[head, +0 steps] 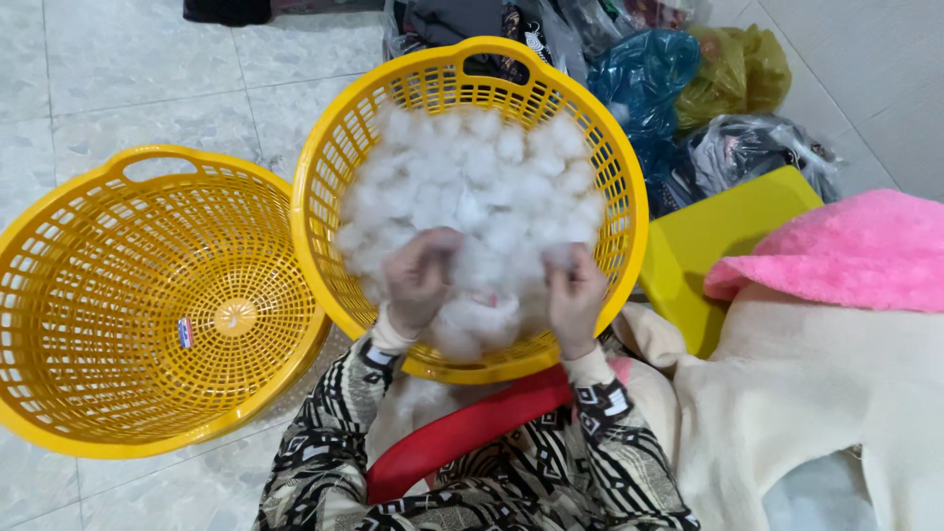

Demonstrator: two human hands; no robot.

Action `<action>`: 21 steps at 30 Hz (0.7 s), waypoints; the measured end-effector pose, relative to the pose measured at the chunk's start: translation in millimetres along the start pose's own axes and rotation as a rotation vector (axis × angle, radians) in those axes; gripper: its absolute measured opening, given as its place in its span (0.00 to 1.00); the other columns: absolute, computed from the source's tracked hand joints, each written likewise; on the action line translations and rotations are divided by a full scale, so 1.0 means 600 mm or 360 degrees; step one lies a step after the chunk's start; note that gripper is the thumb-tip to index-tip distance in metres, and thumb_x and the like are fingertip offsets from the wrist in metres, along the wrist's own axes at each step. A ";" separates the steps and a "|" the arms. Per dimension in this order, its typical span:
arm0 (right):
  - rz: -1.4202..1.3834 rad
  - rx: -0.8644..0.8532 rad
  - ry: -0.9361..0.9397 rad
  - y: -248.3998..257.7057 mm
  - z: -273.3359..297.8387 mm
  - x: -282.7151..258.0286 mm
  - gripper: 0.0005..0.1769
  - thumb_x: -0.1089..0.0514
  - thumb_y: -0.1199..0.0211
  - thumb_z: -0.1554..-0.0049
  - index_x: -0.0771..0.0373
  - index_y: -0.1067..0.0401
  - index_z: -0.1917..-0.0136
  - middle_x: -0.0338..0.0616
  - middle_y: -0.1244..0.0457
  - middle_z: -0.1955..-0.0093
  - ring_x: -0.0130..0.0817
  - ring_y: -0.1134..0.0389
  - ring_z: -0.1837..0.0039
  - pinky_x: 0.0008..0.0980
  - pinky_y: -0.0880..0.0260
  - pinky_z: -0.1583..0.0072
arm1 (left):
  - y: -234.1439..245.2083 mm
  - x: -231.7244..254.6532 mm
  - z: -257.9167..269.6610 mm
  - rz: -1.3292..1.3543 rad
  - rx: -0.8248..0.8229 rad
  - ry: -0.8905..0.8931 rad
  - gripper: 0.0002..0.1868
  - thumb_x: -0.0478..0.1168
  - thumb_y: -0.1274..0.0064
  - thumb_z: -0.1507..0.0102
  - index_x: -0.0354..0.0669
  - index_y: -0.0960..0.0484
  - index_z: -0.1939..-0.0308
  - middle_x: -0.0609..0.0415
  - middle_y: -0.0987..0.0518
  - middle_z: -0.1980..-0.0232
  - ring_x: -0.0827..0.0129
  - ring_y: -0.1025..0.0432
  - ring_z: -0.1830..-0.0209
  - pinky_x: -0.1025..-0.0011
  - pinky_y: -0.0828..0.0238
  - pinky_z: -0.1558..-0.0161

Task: The person takes white cotton-like stuffing from a yellow basket and inserts it into a large plush toy through an opening. The person repeatedly pulls, fluffs, and packs the stuffing into the toy's body.

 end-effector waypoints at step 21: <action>0.1718 -0.1151 0.0248 -0.012 0.042 -0.095 0.53 0.50 0.28 0.51 0.55 0.52 0.20 0.61 0.54 0.21 0.61 0.55 0.21 0.71 0.52 0.31 | -0.027 -0.069 0.024 -0.0920 -0.1495 0.0055 0.47 0.56 0.34 0.43 0.44 0.38 0.26 0.35 0.49 0.21 0.36 0.49 0.22 0.41 0.43 0.30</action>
Point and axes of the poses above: each hand's wrist, its own z-axis away from the middle knuckle, its own y-axis out of the back of the hand, x = y × z, the point moved 6 cm from there along -z, towards the middle knuckle
